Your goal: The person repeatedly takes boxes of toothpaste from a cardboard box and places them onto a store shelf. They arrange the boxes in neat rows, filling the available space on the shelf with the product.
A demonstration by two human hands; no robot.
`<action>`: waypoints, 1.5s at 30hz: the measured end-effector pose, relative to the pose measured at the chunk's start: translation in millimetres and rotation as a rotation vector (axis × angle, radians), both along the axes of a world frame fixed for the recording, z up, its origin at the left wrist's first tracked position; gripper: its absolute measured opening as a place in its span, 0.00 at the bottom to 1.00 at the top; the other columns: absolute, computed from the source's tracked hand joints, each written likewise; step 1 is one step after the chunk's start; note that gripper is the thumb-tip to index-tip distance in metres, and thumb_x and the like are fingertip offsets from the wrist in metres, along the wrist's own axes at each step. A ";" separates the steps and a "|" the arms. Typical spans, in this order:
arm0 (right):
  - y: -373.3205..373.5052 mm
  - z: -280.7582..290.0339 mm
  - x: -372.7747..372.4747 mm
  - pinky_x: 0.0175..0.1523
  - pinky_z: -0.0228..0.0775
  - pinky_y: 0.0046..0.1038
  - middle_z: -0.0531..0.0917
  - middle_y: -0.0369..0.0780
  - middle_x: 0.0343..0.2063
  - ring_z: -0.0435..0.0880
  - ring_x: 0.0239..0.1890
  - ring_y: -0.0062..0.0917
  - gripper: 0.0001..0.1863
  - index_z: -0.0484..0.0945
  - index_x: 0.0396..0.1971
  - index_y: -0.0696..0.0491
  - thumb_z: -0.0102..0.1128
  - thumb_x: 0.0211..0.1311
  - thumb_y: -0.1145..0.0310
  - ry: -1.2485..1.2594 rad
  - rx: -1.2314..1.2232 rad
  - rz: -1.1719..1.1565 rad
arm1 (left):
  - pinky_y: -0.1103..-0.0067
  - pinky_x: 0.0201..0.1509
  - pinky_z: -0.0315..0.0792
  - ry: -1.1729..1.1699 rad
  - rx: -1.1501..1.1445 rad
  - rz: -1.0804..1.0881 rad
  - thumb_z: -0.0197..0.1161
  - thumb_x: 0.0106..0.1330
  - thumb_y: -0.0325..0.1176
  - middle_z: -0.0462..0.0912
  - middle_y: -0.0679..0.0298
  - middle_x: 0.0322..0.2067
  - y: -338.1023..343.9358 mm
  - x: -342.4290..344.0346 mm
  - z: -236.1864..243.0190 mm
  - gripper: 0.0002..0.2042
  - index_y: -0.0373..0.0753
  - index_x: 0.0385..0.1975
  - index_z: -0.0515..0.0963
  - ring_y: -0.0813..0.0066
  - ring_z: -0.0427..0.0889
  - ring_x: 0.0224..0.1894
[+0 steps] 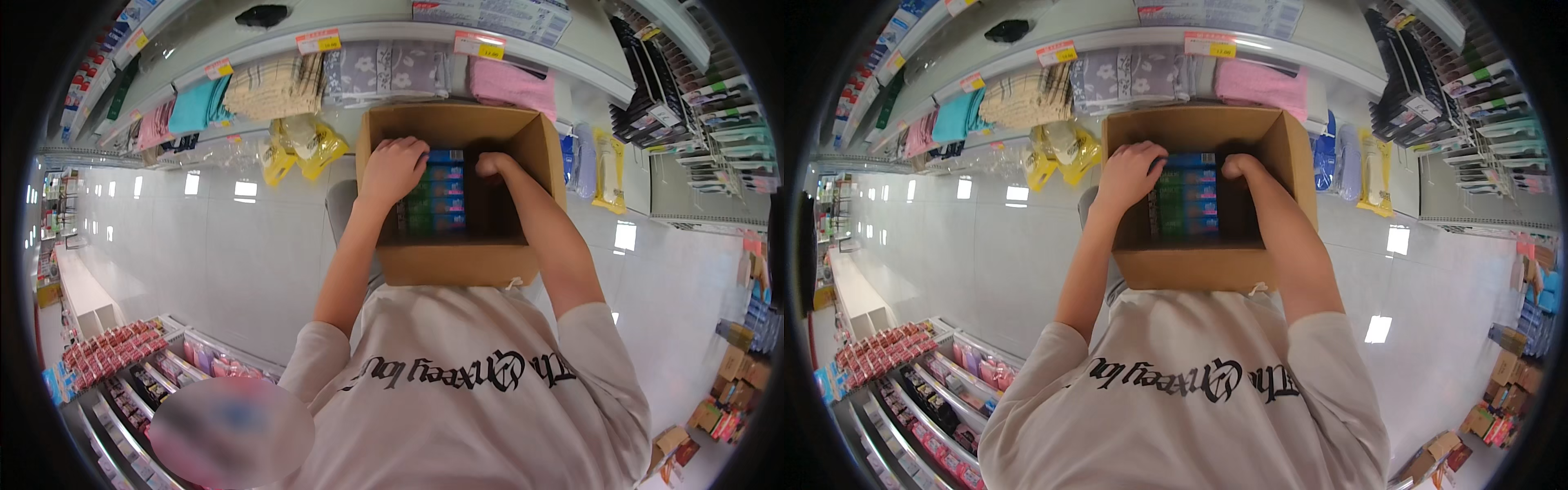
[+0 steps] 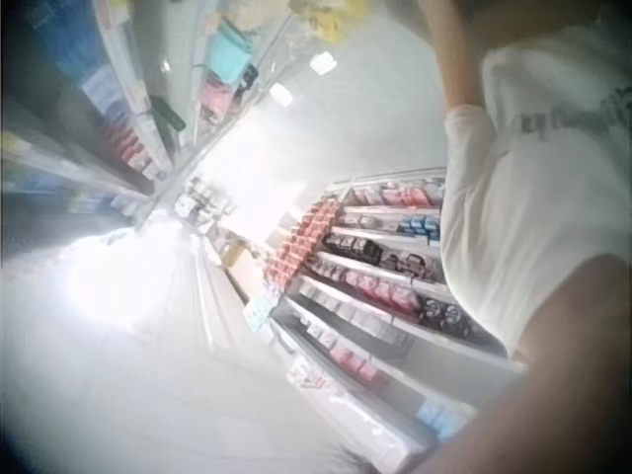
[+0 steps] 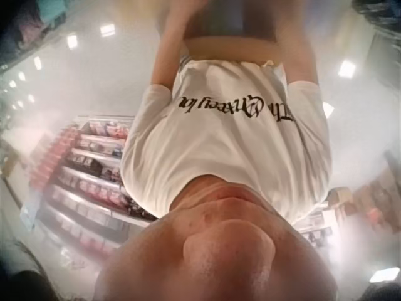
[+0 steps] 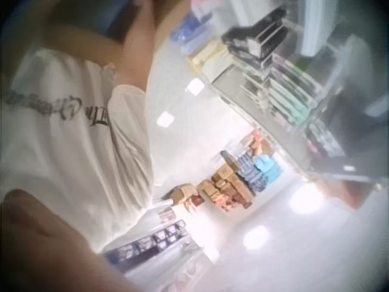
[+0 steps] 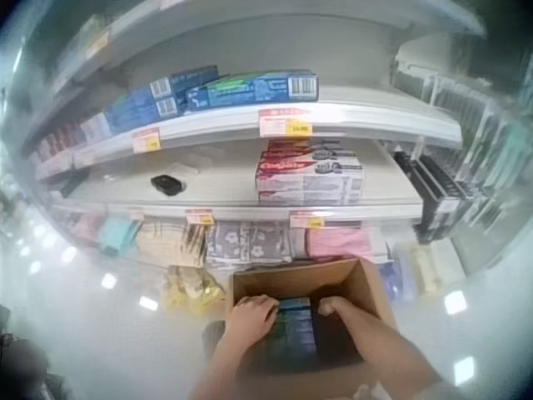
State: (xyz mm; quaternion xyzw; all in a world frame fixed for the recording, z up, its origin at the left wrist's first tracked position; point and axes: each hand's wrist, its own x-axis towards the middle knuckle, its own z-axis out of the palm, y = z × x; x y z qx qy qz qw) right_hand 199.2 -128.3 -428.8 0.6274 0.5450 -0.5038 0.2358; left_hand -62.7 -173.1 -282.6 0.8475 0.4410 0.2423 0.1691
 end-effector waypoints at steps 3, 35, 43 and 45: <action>-5.9 -72.3 5.5 0.49 0.78 0.44 0.84 0.50 0.49 0.85 0.47 0.43 0.17 0.84 0.46 0.60 0.55 0.61 0.68 0.076 0.096 -0.142 | 0.67 0.49 0.75 0.022 0.043 -0.026 0.61 0.64 0.32 0.83 0.62 0.34 2.7 -4.3 2.9 0.05 0.40 0.36 0.79 0.59 0.82 0.40; -9.4 150.5 -16.1 0.41 0.77 0.37 0.87 0.49 0.32 0.87 0.36 0.40 0.23 0.87 0.33 0.58 0.77 0.43 0.54 0.165 0.534 0.336 | 0.64 0.56 0.73 -0.038 -0.062 -0.170 0.73 0.54 0.47 0.78 0.57 0.49 -7.9 0.3 24.9 0.27 0.40 0.51 0.76 0.54 0.78 0.53; -77.9 268.6 29.6 0.53 0.75 0.37 0.84 0.45 0.45 0.83 0.45 0.37 0.26 0.79 0.53 0.57 0.73 0.51 0.71 0.682 1.039 -0.282 | 0.66 0.58 0.72 -0.102 0.309 -0.166 0.75 0.51 0.38 0.82 0.60 0.52 -6.5 24.0 87.9 0.29 0.42 0.55 0.75 0.58 0.80 0.52; -91.8 323.3 4.2 0.56 0.73 0.38 0.82 0.44 0.48 0.82 0.49 0.38 0.29 0.78 0.54 0.56 0.75 0.48 0.73 0.392 1.534 0.074 | 0.64 0.59 0.72 -0.120 0.373 -0.149 0.76 0.49 0.37 0.83 0.60 0.51 5.1 22.1 124.2 0.30 0.41 0.54 0.76 0.58 0.81 0.51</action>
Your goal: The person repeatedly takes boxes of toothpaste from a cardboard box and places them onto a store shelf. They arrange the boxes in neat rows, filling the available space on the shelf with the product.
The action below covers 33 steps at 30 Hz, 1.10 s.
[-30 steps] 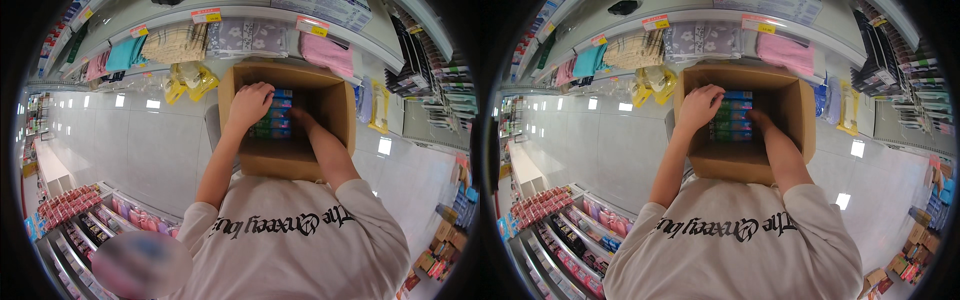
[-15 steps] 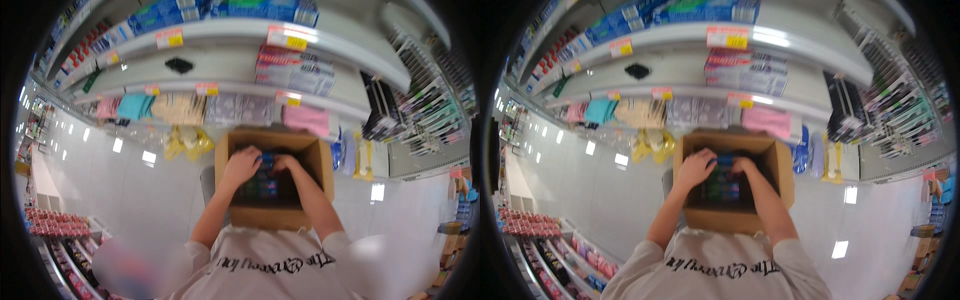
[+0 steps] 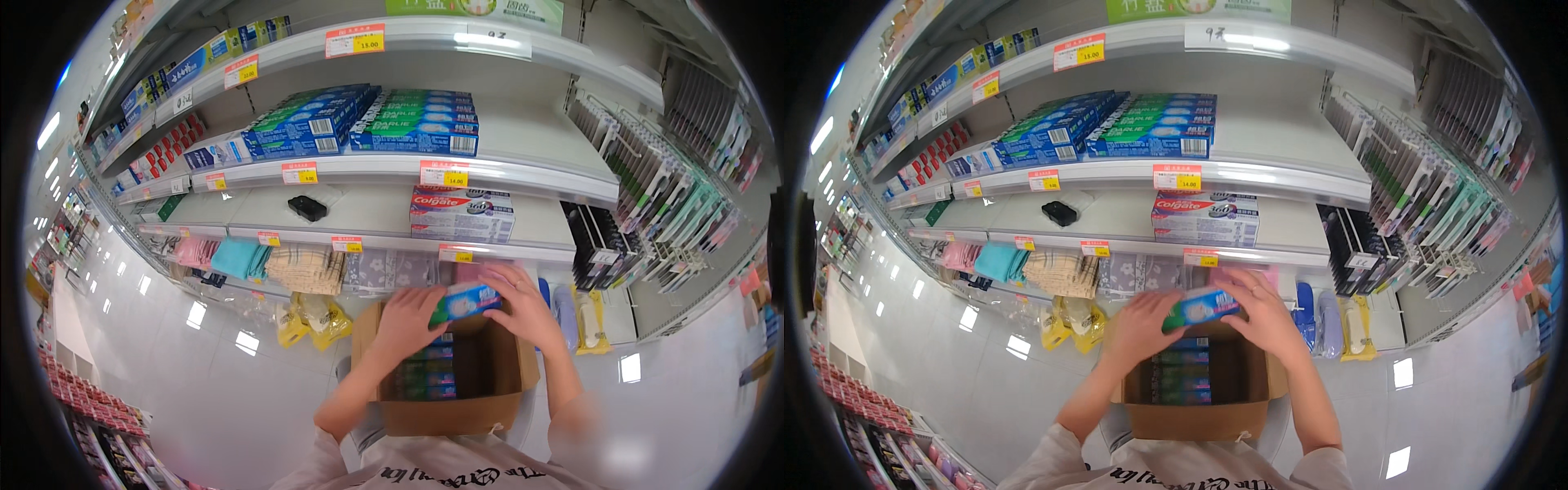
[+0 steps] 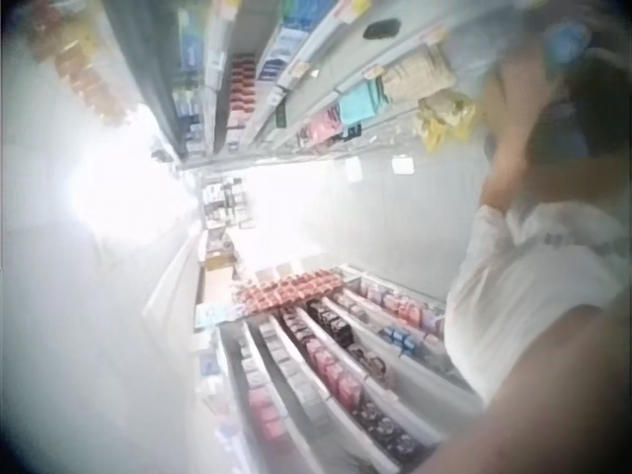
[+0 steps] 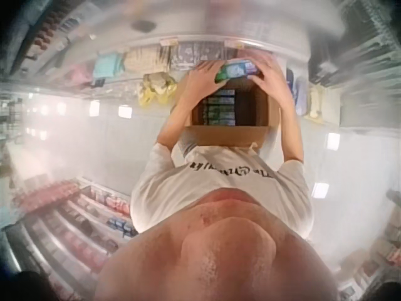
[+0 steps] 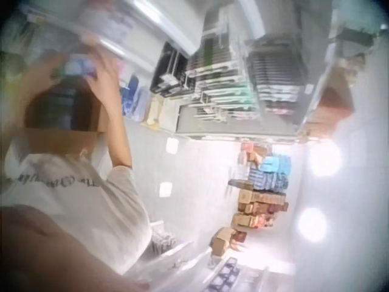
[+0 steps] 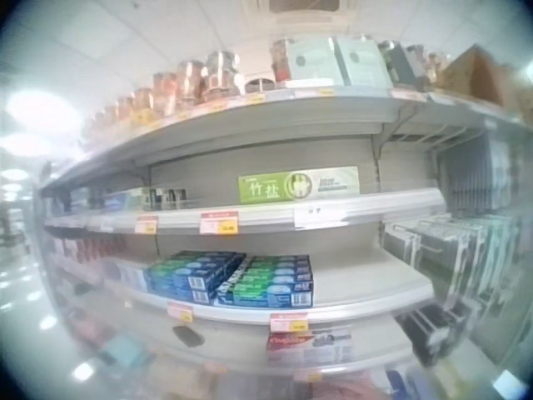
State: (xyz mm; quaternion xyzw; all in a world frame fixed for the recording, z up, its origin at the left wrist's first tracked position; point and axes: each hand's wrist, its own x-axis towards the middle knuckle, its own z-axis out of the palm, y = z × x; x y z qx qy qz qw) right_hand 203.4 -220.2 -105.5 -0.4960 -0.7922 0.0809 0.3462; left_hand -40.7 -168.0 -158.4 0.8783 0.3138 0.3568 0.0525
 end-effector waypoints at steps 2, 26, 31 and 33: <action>-6.1 40.6 -7.2 0.58 0.71 0.39 0.81 0.43 0.50 0.80 0.52 0.40 0.31 0.78 0.54 0.56 0.75 0.43 0.75 -0.208 0.343 -0.040 | 0.63 0.61 0.71 0.003 0.165 -0.003 0.76 0.49 0.38 0.83 0.62 0.52 12.0 2.8 44.2 0.30 0.41 0.54 0.76 0.60 0.81 0.52; 404.8 180.2 69.9 0.52 0.75 0.35 0.88 0.40 0.41 0.86 0.47 0.34 0.23 0.81 0.50 0.52 0.73 0.54 0.62 -0.290 0.208 -0.322 | 0.67 0.56 0.64 -0.386 0.612 0.257 0.65 0.63 0.38 0.84 0.61 0.42 170.9 74.1 147.6 0.12 0.37 0.40 0.82 0.64 0.80 0.47; 425.2 181.3 65.0 0.57 0.74 0.32 0.86 0.43 0.48 0.85 0.51 0.32 0.20 0.83 0.52 0.52 0.66 0.62 0.60 -0.323 -0.041 -0.034 | 0.68 0.57 0.64 -0.398 0.636 0.269 0.66 0.62 0.37 0.83 0.62 0.42 172.3 71.5 145.8 0.11 0.38 0.40 0.82 0.65 0.80 0.47; 425.0 179.1 66.8 0.57 0.74 0.31 0.86 0.44 0.49 0.84 0.51 0.30 0.20 0.82 0.54 0.53 0.63 0.66 0.61 -0.219 -0.151 0.031 | 0.68 0.57 0.64 -0.401 0.645 0.276 0.66 0.62 0.37 0.83 0.63 0.43 173.4 71.8 145.5 0.11 0.38 0.39 0.81 0.65 0.80 0.47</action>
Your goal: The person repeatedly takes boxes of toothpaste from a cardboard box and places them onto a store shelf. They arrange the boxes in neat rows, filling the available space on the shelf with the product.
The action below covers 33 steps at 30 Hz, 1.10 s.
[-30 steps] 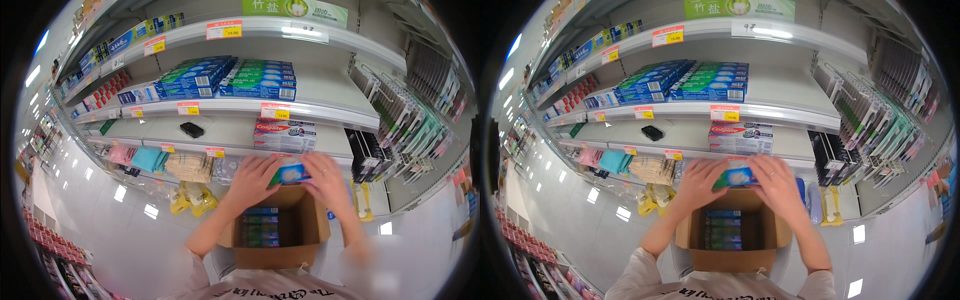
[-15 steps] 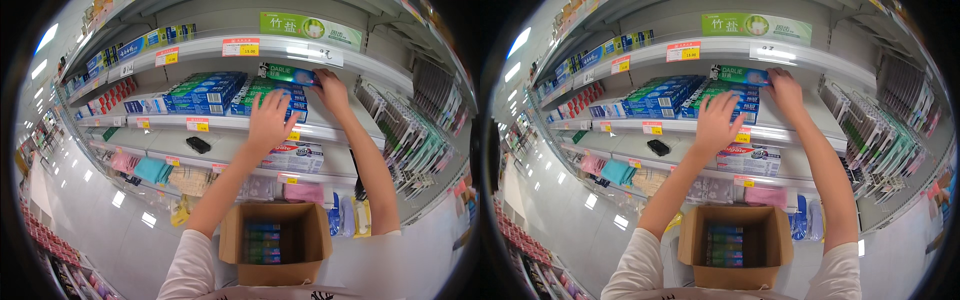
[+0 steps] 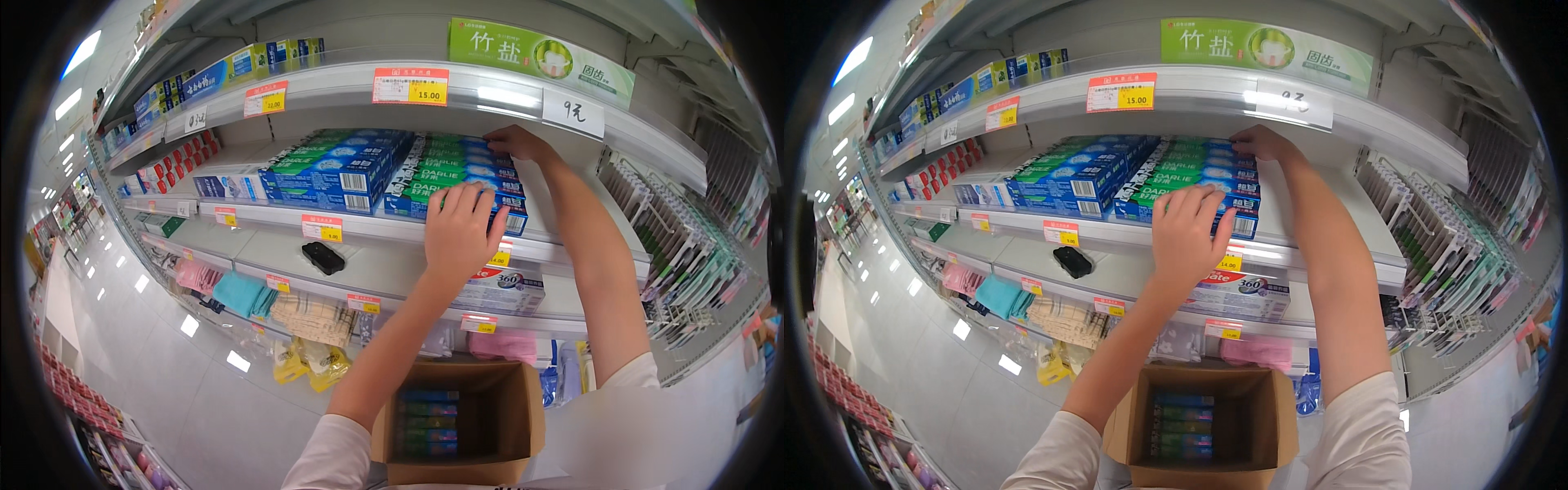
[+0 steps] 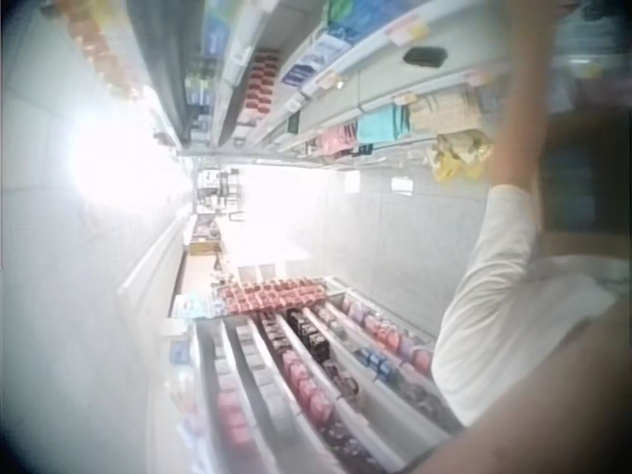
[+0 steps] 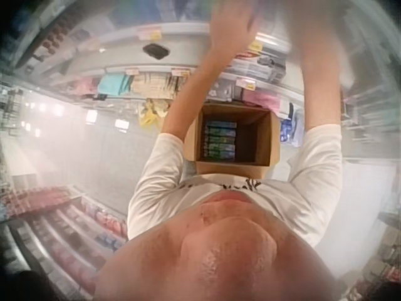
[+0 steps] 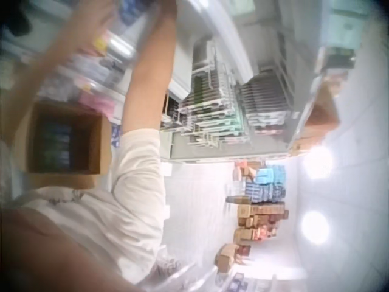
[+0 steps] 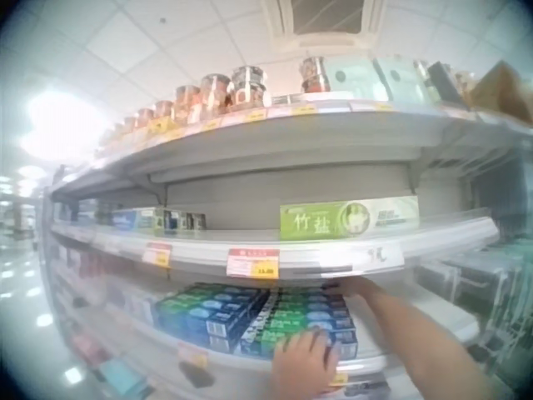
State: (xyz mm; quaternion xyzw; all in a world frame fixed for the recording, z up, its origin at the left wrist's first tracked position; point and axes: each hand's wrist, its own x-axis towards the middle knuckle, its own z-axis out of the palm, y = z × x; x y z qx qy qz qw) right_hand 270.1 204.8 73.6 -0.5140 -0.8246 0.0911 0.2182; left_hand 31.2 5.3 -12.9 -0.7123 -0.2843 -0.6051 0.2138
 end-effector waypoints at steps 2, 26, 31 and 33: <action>-0.6 -4.6 6.1 0.57 0.74 0.29 0.85 0.42 0.50 0.83 0.50 0.27 0.19 0.81 0.56 0.53 0.59 0.68 0.65 0.029 -0.041 0.023 | 0.67 0.57 0.64 -0.011 0.001 -0.009 0.66 0.62 0.37 0.83 0.63 0.43 -1.0 2.7 -1.4 0.11 0.38 0.39 0.81 0.65 0.79 0.47; -2.3 -16.9 -0.5 0.64 0.66 0.30 0.82 0.45 0.55 0.80 0.55 0.31 0.22 0.77 0.60 0.55 0.51 0.70 0.63 0.254 -0.129 -0.080 | 0.66 0.59 0.62 -0.001 0.002 -0.006 0.65 0.62 0.35 0.83 0.62 0.44 -1.0 1.4 -1.6 0.11 0.38 0.40 0.81 0.65 0.78 0.48; -6.9 -14.4 -0.1 0.65 0.64 0.30 0.80 0.44 0.57 0.77 0.57 0.29 0.21 0.75 0.62 0.58 0.48 0.72 0.69 0.301 -0.171 -0.083 | 0.66 0.59 0.62 0.004 0.006 0.007 0.64 0.62 0.35 0.83 0.62 0.44 -1.9 3.5 -1.4 0.11 0.38 0.40 0.81 0.65 0.78 0.48; 1.0 -19.3 1.7 0.63 0.67 0.30 0.82 0.45 0.55 0.79 0.54 0.30 0.21 0.76 0.60 0.58 0.48 0.70 0.70 0.345 -0.166 -0.084 | 0.66 0.59 0.62 0.001 0.004 0.006 0.64 0.62 0.35 0.83 0.62 0.44 -2.1 4.5 -2.0 0.11 0.38 0.41 0.81 0.64 0.78 0.48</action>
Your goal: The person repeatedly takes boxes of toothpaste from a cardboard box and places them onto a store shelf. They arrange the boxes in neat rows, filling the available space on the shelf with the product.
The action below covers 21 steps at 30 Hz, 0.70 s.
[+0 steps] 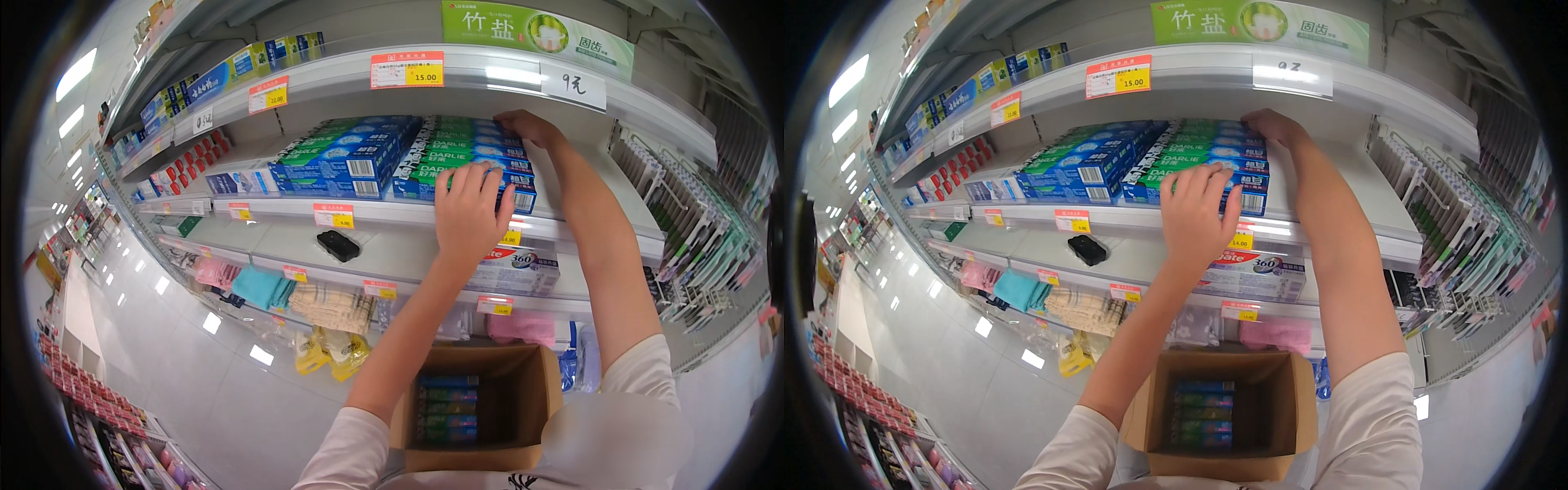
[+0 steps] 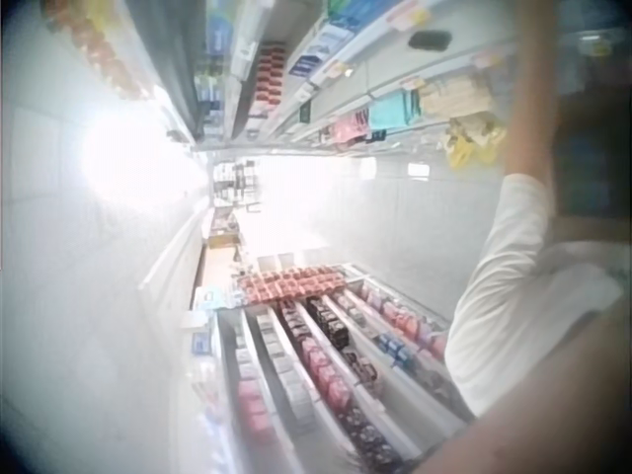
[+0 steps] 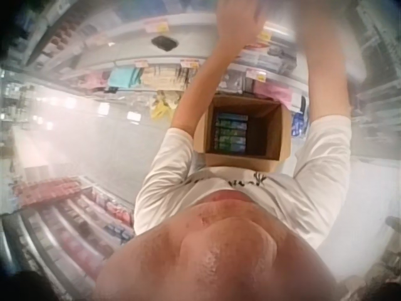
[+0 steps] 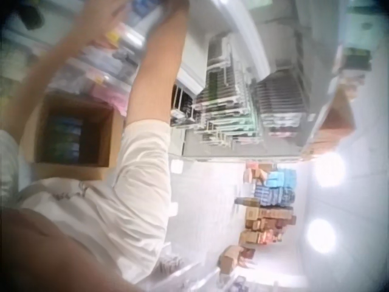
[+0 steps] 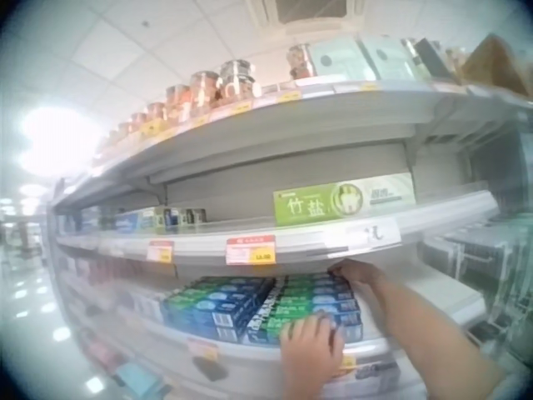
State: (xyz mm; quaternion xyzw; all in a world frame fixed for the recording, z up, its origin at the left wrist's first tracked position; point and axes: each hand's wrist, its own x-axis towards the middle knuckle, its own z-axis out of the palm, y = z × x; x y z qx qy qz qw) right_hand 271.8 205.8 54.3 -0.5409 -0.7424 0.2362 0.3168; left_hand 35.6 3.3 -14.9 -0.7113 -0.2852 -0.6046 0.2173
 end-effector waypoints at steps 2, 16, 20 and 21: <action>1.3 1.0 -0.9 0.63 0.67 0.30 0.82 0.45 0.55 0.79 0.55 0.30 0.21 0.76 0.60 0.58 0.48 0.70 0.71 -0.021 0.012 -0.003 | 0.66 0.59 0.62 -0.003 0.006 -0.002 0.64 0.62 0.35 0.83 0.62 0.44 1.4 -1.4 0.4 0.11 0.38 0.41 0.81 0.64 0.78 0.48; -2.2 13.5 -17.0 0.63 0.67 0.39 0.73 0.37 0.63 0.71 0.64 0.29 0.25 0.73 0.64 0.47 0.49 0.73 0.54 0.003 -0.083 -0.129 | 0.65 0.60 0.62 0.009 0.011 0.029 0.62 0.62 0.35 0.82 0.62 0.43 0.4 -12.8 1.0 0.11 0.37 0.40 0.81 0.62 0.78 0.48; 14.0 41.4 39.2 0.52 0.74 0.43 0.83 0.53 0.39 0.80 0.44 0.53 0.10 0.81 0.35 0.59 0.52 0.57 0.74 -1.205 0.642 0.038 | 0.59 0.70 0.54 -0.016 0.052 -0.083 0.61 0.62 0.37 0.80 0.59 0.53 4.2 9.3 -0.8 0.18 0.37 0.50 0.77 0.60 0.74 0.59; 0.1 51.4 31.7 0.52 0.73 0.44 0.83 0.54 0.38 0.80 0.43 0.54 0.10 0.81 0.34 0.60 0.51 0.59 0.73 -1.343 0.651 0.113 | 0.54 0.73 0.47 -0.037 0.083 -0.103 0.60 0.61 0.36 0.75 0.57 0.59 6.3 8.2 -2.6 0.22 0.38 0.56 0.73 0.59 0.68 0.65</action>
